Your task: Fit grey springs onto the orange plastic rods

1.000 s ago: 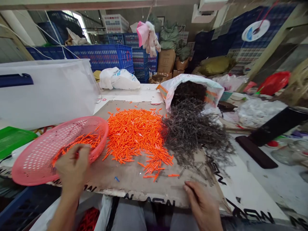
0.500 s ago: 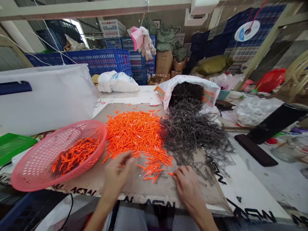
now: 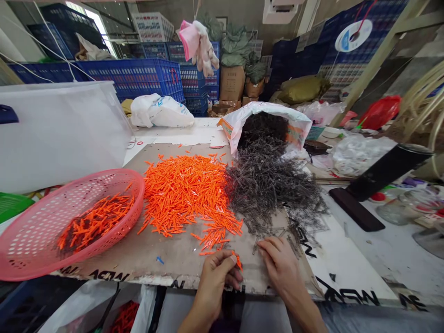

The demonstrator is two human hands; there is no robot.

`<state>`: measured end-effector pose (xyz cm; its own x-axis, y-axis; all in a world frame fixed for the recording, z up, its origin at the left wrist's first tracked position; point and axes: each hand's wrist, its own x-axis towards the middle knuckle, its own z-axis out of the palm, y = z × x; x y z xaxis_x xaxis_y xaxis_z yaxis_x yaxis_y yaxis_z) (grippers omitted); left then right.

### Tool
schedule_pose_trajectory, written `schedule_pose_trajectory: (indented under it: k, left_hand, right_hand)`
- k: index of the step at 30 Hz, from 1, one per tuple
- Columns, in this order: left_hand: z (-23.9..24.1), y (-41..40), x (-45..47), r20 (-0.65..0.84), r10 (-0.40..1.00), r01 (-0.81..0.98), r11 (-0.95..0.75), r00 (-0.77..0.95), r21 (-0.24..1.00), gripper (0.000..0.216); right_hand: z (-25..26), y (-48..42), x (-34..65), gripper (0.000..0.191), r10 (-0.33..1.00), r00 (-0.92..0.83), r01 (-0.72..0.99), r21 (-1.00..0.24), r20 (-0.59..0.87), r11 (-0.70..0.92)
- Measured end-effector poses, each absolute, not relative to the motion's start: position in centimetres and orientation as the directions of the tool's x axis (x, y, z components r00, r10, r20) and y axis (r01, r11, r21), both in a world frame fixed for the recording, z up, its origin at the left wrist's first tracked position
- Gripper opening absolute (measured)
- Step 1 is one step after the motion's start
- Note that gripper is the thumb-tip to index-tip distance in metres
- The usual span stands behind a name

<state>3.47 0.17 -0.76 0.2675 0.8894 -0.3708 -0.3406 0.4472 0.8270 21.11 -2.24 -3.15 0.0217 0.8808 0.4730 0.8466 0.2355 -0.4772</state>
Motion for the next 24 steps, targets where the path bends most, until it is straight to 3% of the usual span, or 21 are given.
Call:
schedule_pose_trajectory:
  k: [3, 6, 16, 24]
  left_hand:
    - [-0.8, 0.1, 3.4, -0.381, 0.889, -0.352, 0.452, 0.254, 0.82, 0.028]
    - [-0.8, 0.1, 3.5, -0.387, 0.887, -0.369, 0.458, 0.254, 0.809, 0.027]
    - [-0.6, 0.4, 3.3, -0.379, 0.899, -0.442, 0.437, 0.218, 0.784, 0.025]
    - [-0.7, 0.3, 3.2, -0.346, 0.915, -0.482, 0.403, 0.206, 0.778, 0.023]
  right_hand:
    - [-2.7, -1.0, 22.3, 0.026, 0.899, -0.163, 0.897, -0.318, 0.407, 0.307]
    - [-2.1, -0.3, 21.9, 0.026, 0.895, -0.243, 0.88, -0.303, 0.374, 0.365]
    - [-2.7, -1.0, 18.7, 0.017, 0.869, -0.199, 0.743, -0.509, 0.454, 0.435]
    - [-2.4, -2.1, 17.3, 0.012, 0.927, -0.021, 0.633, -0.713, 0.374, 0.302]
